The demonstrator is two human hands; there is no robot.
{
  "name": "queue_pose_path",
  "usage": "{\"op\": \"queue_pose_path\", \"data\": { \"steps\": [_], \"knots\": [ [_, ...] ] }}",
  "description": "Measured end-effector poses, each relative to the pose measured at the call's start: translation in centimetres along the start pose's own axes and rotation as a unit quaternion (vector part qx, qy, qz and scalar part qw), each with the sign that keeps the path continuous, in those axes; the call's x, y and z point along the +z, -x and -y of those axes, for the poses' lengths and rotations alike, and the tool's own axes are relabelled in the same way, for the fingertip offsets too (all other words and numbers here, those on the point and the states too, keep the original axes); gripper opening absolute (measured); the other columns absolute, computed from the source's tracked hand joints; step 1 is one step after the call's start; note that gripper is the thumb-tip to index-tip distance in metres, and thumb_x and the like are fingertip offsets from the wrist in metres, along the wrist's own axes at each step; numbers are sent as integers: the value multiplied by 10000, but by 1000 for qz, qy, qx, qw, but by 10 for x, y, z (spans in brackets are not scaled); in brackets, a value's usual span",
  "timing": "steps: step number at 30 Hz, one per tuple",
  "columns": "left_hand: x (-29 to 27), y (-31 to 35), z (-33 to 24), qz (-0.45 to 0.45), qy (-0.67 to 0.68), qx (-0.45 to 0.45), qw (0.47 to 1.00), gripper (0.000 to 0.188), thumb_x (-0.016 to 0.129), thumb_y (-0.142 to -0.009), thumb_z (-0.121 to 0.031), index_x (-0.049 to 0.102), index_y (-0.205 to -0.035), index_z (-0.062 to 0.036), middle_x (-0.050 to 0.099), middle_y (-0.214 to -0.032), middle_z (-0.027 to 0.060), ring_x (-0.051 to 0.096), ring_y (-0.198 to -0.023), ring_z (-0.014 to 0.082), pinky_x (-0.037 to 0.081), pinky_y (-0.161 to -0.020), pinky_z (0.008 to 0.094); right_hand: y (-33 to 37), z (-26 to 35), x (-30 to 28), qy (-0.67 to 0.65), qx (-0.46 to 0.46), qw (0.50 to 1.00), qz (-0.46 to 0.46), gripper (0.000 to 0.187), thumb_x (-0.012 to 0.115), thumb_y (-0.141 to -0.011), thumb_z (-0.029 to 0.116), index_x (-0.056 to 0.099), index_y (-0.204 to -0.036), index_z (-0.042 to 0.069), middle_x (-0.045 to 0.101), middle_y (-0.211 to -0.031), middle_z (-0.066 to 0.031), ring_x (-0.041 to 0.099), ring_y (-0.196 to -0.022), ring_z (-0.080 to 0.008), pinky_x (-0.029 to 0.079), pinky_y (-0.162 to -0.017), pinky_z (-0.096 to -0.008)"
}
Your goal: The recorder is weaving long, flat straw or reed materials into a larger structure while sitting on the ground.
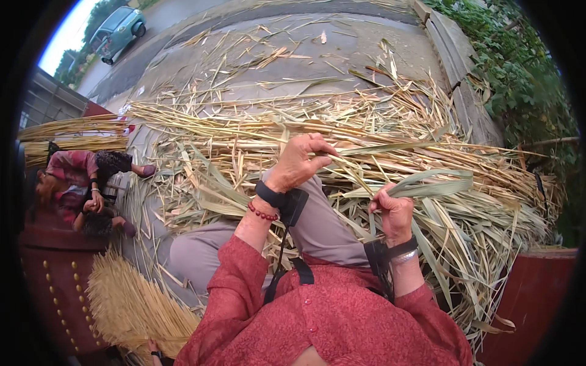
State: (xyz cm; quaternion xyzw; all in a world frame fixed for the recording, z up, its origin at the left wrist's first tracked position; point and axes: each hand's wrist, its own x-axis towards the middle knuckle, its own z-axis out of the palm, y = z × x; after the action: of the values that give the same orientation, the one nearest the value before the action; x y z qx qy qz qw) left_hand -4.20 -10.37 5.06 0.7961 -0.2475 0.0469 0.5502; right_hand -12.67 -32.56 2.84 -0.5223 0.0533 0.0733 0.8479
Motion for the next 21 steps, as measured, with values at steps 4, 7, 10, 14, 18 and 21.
{"op": "queue_pose_path", "data": {
  "steps": [4,7,10,14,18,21],
  "knots": [
    [3,5,-8,9,-24,36,999,119,709,-624,-108,668,-723,-56,565,-640,51,537,-607,177,419,-576,283,-1,-6,2,175,21,984,-15,102,580,-733,42,530,-654,2,527,-592,-55,519,-510,-157,430,-506,-265],
    [16,13,-6,-3,-20,23,1000,99,721,-602,-142,670,-665,-87,571,-603,47,541,-578,201,414,-546,308,-2,-22,-5,222,55,973,-8,115,569,-724,83,535,-636,18,502,-537,-31,498,-498,-140,412,-511,-256],
    [25,23,-2,15,-18,44,999,120,708,-607,-183,665,-666,-88,578,-618,38,550,-603,217,412,-585,320,-5,-41,-18,427,11,903,-54,118,572,-705,87,543,-628,2,517,-519,-39,502,-462,-129,399,-456,-256],
    [38,27,-3,14,-95,26,995,118,696,-631,-259,665,-650,-146,566,-649,-1,543,-691,177,327,-691,318,-13,-65,-59,543,-139,827,-48,75,577,-655,48,543,-615,-6,507,-479,-64,508,-411,-153,381,-412,-298],
    [-7,13,-15,-128,-114,71,983,140,688,-670,-260,630,-658,-133,565,-660,-11,539,-701,173,332,-694,325,-1,-67,-106,637,21,771,7,124,601,-596,63,532,-608,-39,533,-511,-148,525,-446,-267,412,-471,-350],
    [-18,13,-15,-119,-140,130,974,160,676,-697,-290,615,-677,-144,516,-632,-27,507,-642,163,316,-680,310,29,-54,-100,576,272,770,39,124,630,-564,49,545,-592,-37,541,-507,-104,550,-474,-206,426,-484,-348]
  ]
}}
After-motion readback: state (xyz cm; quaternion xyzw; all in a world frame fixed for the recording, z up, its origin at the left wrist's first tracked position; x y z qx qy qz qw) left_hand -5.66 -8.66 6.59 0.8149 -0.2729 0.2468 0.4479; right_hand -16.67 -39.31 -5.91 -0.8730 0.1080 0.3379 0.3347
